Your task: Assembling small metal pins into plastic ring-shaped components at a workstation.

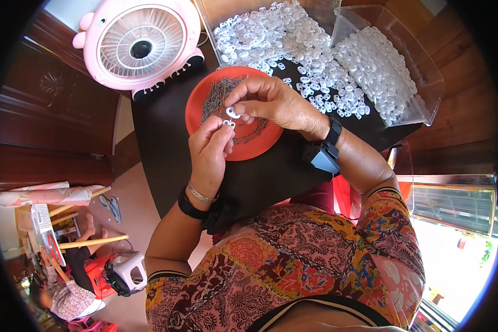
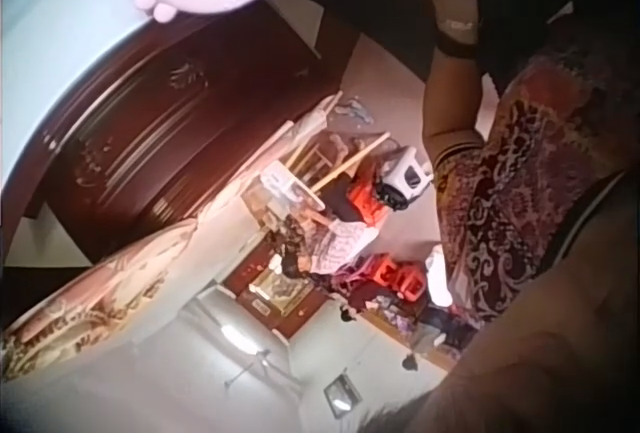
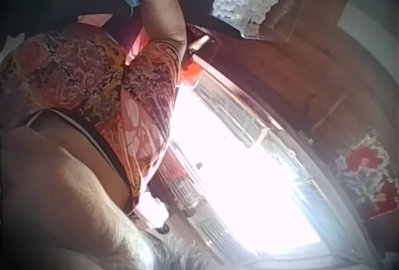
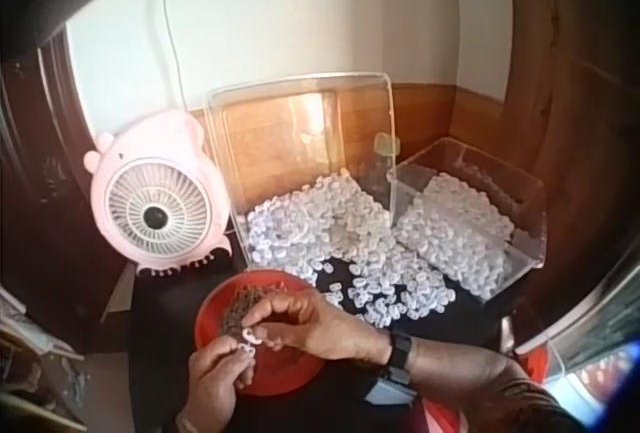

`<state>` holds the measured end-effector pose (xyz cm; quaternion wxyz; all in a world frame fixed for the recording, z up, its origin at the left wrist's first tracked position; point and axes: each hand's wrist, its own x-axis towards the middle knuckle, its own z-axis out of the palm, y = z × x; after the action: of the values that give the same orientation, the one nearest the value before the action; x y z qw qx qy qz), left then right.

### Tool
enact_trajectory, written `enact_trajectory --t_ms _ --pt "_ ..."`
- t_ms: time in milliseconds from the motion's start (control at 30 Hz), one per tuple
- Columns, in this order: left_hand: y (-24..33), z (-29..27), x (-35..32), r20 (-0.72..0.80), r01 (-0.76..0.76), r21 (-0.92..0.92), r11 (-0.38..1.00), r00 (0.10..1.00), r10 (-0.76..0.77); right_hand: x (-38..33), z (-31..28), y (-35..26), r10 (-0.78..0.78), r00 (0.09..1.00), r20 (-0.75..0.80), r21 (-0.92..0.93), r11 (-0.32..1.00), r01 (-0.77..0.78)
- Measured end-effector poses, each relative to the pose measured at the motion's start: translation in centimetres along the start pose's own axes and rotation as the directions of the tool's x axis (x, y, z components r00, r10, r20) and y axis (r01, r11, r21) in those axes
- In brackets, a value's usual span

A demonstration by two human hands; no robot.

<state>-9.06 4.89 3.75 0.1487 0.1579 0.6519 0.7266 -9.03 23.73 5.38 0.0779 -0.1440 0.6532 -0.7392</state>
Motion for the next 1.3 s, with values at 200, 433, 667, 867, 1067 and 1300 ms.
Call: enact_trajectory --t_ms 200,433,667,867,1067,1300 --pt "-0.1 0.0 0.0 0.017 0.005 -0.039 0.999 1.000 -0.005 0.1 0.0 0.5 -0.042 0.999 -0.002 -0.082 0.996 0.042" --pt "-0.1 0.0 0.0 0.032 0.003 -0.028 1.000 0.999 -0.002 -0.1 0.2 0.1 -0.044 0.999 -0.010 -0.136 0.990 0.042" --pt "0.0 0.3 0.0 0.000 -0.013 0.044 0.999 1.000 0.013 -0.1 0.4 0.0 -0.102 0.995 0.013 -0.205 0.973 0.102" --pt "-0.4 0.1 0.1 0.007 -0.042 0.053 0.998 0.999 0.042 -0.2 0.8 0.0 -0.127 0.991 0.039 -0.236 0.962 0.133" --pt "-0.2 0.3 0.0 -0.038 -0.020 0.033 0.999 0.999 0.022 -0.1 1.0 0.6 -0.159 0.986 0.053 -0.213 0.963 0.167" --pt "-0.6 -0.2 0.1 -0.019 -0.039 -0.028 0.999 0.999 0.038 -0.3 1.2 0.6 -0.222 0.972 0.076 -0.269 0.934 0.235"
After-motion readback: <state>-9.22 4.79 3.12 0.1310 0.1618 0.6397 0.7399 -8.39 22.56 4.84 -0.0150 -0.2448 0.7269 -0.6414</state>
